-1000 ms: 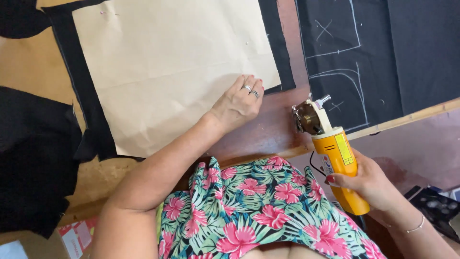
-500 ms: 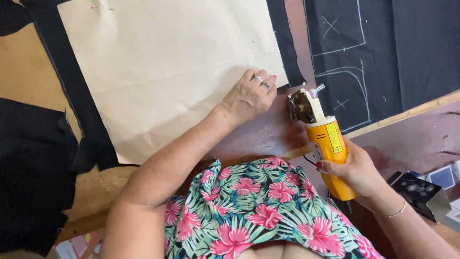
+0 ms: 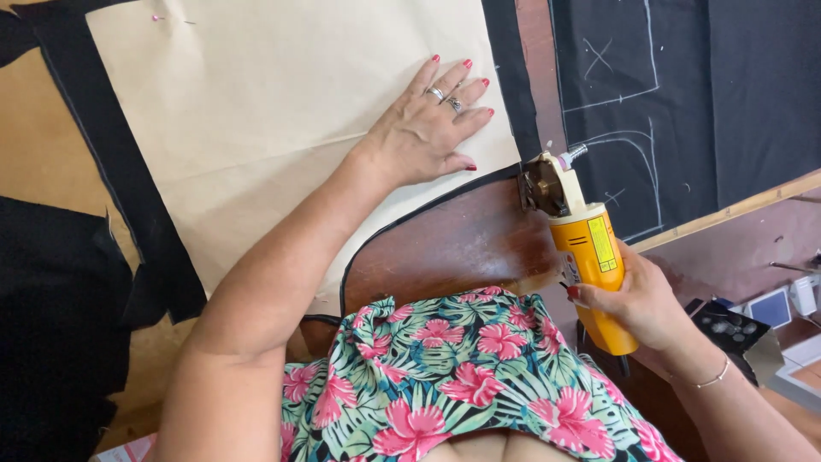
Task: Cutting out fabric pieces from a larger roll using paper patterns and an electric rotary cutter.
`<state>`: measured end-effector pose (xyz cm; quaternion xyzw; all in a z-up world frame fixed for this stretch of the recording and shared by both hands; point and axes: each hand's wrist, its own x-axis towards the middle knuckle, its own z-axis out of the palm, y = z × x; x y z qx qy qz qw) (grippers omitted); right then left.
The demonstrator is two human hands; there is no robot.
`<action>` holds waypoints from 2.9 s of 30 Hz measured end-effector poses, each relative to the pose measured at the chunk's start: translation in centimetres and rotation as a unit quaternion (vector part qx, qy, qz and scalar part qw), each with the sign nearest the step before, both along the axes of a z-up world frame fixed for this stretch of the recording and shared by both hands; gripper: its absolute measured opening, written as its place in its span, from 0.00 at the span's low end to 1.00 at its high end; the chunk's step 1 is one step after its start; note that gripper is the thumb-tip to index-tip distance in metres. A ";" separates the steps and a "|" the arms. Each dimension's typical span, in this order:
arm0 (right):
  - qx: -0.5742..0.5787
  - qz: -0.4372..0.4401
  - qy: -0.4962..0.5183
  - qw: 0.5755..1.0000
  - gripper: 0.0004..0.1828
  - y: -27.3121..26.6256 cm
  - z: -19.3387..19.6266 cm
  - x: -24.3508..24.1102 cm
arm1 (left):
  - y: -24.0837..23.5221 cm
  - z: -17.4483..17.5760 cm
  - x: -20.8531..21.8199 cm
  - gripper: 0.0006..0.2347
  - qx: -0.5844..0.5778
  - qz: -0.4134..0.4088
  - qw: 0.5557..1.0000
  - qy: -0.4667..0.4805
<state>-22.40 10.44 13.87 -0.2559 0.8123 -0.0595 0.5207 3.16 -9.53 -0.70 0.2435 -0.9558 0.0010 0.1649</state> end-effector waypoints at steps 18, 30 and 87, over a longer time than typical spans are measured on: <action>-0.019 0.087 0.023 0.996 0.35 -2.2 -1.0 -0.9 | -0.1 0.5 0.6 0.30 0.066 -0.032 0.997 -0.006; -0.041 0.108 0.027 0.993 0.34 -4.6 -1.0 -0.4 | -0.1 0.2 0.4 0.34 0.057 -0.019 0.998 0.001; -0.050 0.135 0.033 0.989 0.33 -4.2 -1.7 -1.4 | -0.4 0.1 0.2 0.41 0.107 0.003 0.994 -0.033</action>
